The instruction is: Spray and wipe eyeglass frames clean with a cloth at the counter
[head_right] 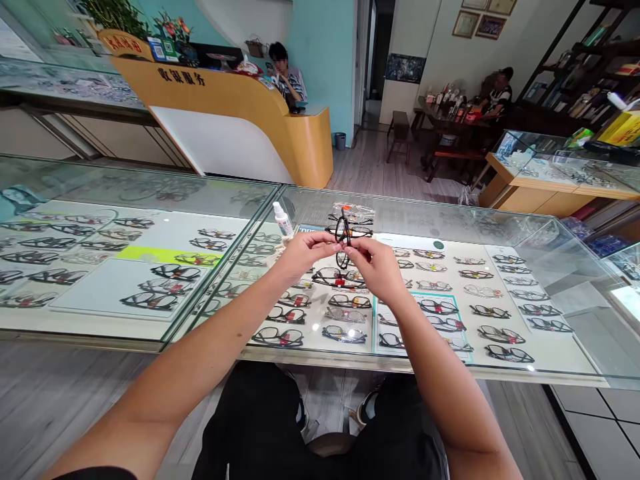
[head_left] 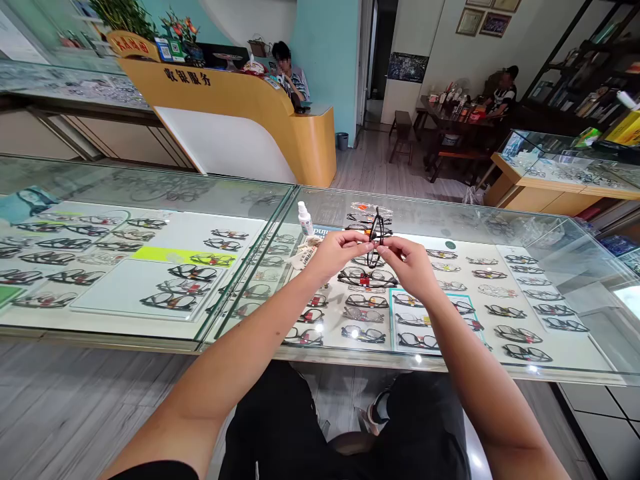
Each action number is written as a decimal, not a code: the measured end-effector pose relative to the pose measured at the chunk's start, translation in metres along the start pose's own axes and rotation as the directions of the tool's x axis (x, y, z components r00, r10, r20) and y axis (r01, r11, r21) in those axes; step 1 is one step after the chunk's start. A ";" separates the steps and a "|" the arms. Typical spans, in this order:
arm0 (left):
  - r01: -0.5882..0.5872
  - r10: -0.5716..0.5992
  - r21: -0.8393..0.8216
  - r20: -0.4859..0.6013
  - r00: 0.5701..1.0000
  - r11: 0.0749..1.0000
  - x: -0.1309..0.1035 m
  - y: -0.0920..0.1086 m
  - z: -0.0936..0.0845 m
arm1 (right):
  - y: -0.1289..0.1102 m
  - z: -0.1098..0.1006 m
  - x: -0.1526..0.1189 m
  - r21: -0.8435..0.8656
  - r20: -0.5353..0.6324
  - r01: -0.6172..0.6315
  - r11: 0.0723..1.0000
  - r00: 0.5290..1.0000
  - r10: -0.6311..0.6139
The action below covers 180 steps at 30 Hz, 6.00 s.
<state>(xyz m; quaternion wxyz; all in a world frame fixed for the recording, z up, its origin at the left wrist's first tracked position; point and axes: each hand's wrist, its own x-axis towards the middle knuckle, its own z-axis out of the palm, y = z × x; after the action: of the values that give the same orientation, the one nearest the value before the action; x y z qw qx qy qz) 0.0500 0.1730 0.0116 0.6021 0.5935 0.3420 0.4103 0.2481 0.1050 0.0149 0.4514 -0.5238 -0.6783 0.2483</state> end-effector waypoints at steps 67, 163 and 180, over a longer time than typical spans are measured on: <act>-0.214 0.136 -0.132 -0.444 0.886 0.968 0.014 -0.004 -0.021 | 0.020 -0.007 0.012 0.483 -0.232 -0.347 0.804 0.835 0.499; -0.235 0.226 0.151 0.075 0.971 0.960 0.001 0.002 -0.004 | -0.018 0.011 -0.012 0.185 0.002 0.215 0.959 0.976 -0.219; -0.291 0.226 0.232 0.268 0.937 0.928 -0.002 -0.003 -0.001 | -0.013 0.006 -0.007 0.374 -0.078 0.076 0.924 0.996 -0.050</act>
<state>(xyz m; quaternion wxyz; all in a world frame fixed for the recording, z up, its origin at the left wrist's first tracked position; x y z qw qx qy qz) 0.0482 0.1720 0.0084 0.4928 0.7540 0.2385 0.3630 0.2370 0.0951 0.0203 0.5736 -0.4134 -0.6190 0.3418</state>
